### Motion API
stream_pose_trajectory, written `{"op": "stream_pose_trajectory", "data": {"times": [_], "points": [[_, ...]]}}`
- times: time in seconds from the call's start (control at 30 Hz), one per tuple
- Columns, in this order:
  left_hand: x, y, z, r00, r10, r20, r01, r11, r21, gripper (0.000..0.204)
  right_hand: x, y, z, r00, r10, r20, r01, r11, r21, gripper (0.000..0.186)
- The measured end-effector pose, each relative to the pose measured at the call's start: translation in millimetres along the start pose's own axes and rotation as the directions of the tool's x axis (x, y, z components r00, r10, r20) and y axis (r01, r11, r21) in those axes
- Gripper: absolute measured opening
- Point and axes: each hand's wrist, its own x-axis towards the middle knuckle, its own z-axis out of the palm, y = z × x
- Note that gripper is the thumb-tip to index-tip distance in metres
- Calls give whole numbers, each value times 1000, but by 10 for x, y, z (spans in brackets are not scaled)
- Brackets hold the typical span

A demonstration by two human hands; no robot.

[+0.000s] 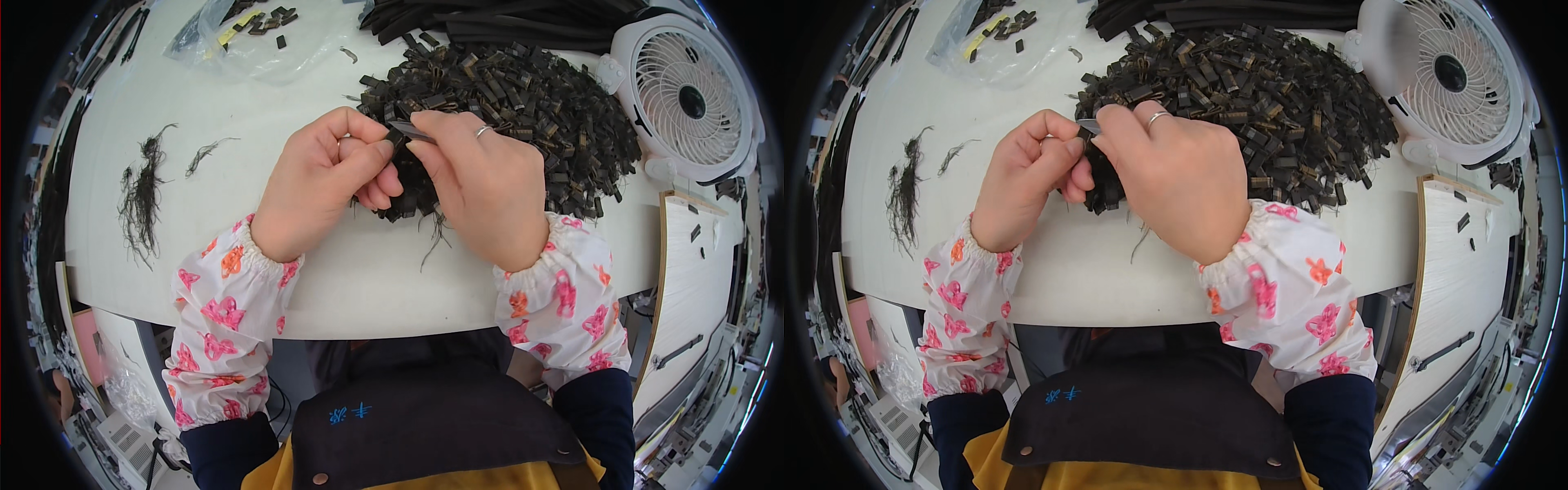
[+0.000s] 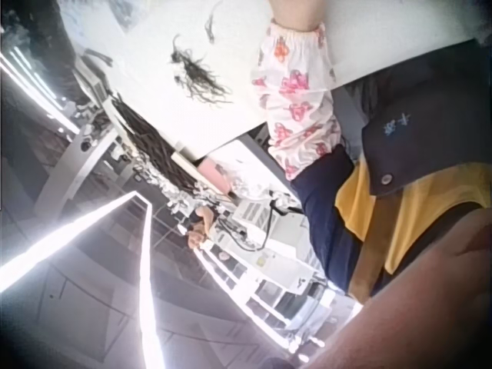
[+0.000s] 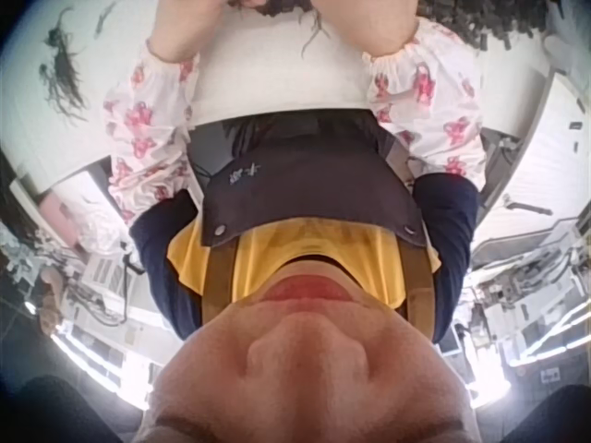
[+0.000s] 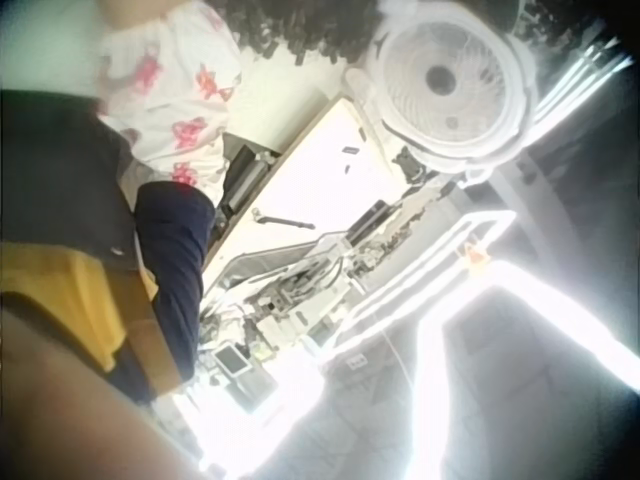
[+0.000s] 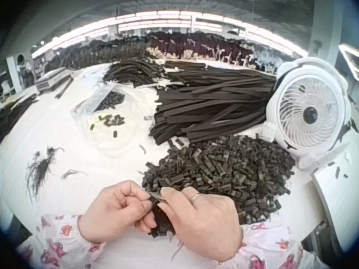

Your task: Trimming excess thread or material from small black leather pieces using thread snips.

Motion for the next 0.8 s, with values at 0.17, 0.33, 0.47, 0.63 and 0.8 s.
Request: {"op": "stream_pose_trajectory", "data": {"times": [0.17,0.33,0.47,0.63,0.8], "points": [[50,-16,-219,930,-133,344,191,971,-141,13,62,72,-64,982,131,136,-188,738,649,28],[52,40,-191,911,-156,382,193,979,-60,17,43,143,34,995,8,104,-81,682,727,27],[-64,-10,-46,980,-41,195,4,982,186,19,22,115,22,991,35,126,-112,728,676,20],[-20,-20,-73,995,-22,94,14,996,86,19,33,86,-28,964,266,23,-235,804,547,29],[-8,-35,-75,999,-50,2,50,999,0,18,14,116,68,995,62,-77,-42,971,236,31]]}}
